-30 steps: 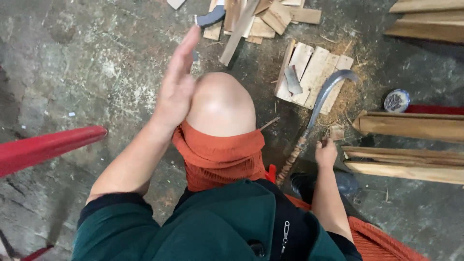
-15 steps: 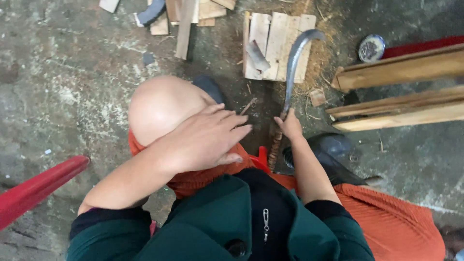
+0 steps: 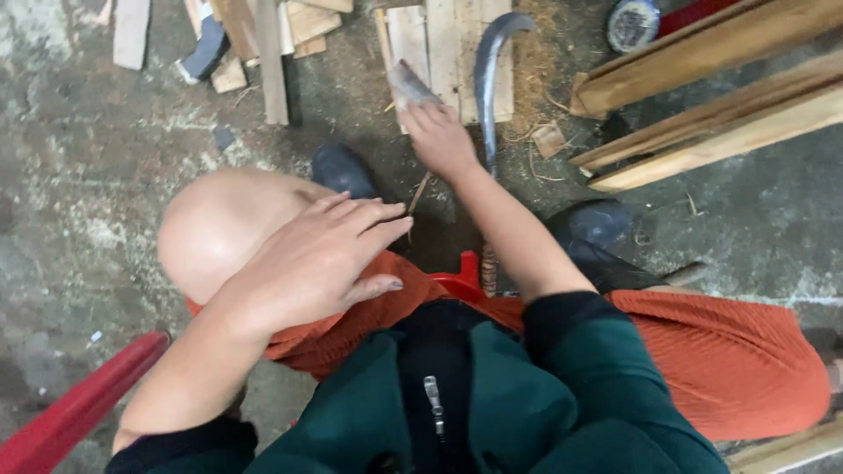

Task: Sanding wooden planks by hand using sandpaper and a curved blade tool.

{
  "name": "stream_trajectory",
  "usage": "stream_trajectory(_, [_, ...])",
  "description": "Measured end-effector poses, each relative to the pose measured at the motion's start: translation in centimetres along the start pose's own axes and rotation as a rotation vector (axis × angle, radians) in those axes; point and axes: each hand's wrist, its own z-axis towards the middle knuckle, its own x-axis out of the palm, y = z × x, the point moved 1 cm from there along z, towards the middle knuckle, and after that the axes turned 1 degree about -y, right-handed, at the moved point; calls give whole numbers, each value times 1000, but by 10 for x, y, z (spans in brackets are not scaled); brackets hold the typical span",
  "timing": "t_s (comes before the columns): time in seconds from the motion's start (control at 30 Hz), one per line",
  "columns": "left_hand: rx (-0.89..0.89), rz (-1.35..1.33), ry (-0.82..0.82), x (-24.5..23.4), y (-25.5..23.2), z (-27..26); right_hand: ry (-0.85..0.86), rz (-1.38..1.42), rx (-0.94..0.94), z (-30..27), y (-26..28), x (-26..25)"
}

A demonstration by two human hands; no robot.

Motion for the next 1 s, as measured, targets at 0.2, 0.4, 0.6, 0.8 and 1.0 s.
stream_trajectory(0.2, [-82,-18,117,-5,1,2,158,-129,194,12,-14,70])
stream_trajectory(0.4, [-111,35,193,1,8,7,236,17,317,12,-35,71])
stream_trajectory(0.6, [-177,210,362,24,-2,33,204,34,238,-1,-28,106])
stream_trajectory(0.8, [-144,212,406,12,-11,57,105,284,531,5,-47,38])
stream_trajectory(1.0, [-98,415,-6,-34,-4,109,-136,1190,349,23,-37,-152])
